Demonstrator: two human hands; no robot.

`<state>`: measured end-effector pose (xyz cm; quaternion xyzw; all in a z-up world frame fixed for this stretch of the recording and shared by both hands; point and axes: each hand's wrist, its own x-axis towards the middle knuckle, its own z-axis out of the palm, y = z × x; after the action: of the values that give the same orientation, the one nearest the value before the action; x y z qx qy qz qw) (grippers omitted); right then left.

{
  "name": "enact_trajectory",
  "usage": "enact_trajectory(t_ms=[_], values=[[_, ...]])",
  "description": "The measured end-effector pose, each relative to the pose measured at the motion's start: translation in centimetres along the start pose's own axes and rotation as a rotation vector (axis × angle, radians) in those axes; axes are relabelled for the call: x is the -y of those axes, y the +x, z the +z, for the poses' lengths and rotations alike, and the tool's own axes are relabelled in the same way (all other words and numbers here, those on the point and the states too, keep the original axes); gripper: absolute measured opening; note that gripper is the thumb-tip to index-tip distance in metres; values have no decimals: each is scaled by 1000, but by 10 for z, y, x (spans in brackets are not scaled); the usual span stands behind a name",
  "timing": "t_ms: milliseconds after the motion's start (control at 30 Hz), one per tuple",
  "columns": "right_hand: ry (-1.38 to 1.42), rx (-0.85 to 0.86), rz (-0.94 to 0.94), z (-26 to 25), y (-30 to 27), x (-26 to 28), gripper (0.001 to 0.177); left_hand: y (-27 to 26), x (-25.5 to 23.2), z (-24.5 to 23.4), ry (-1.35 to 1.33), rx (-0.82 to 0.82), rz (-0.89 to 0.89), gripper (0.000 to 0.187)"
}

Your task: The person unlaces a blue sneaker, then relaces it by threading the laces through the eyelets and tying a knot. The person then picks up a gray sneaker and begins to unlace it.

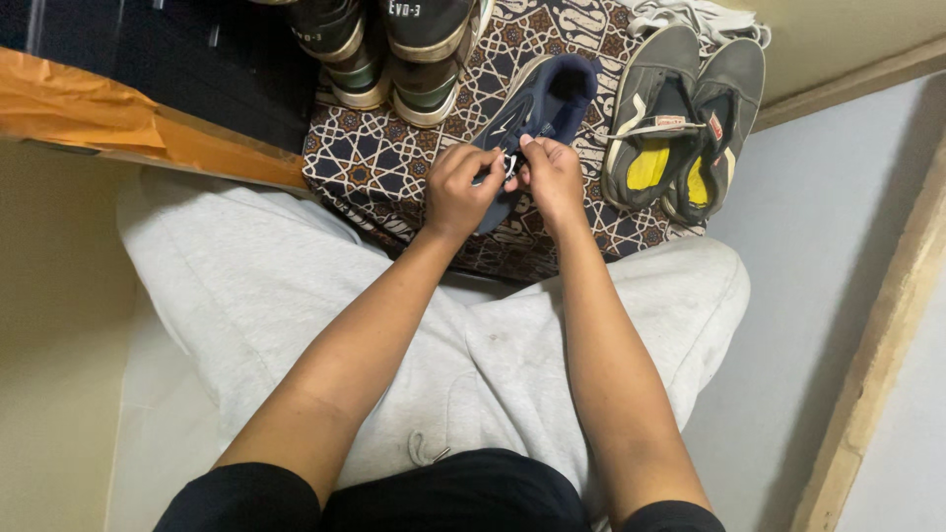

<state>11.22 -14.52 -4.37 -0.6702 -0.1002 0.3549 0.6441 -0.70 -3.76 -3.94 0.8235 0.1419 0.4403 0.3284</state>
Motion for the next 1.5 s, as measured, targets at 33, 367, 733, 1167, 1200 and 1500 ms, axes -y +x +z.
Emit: enact_trajectory(t_ms=[33,367,733,1167,1200,1500], values=[[-7,0,0,1,0,0,32,1,0,-2,31,18,41,9],[-166,-40,-62,3,-5,3,33,6,0,-5,49,17,59,11],[-168,-28,-61,4,-1,1,30,1,7,3,66,30,23,16],[-261,-46,-100,10,-4,3,34,13,1,-9,154,40,80,15],[-284,-47,-117,11,-4,4,36,13,1,-9,154,39,76,15],[-235,-35,-109,10,-3,4,30,12,1,-6,75,29,53,13]])
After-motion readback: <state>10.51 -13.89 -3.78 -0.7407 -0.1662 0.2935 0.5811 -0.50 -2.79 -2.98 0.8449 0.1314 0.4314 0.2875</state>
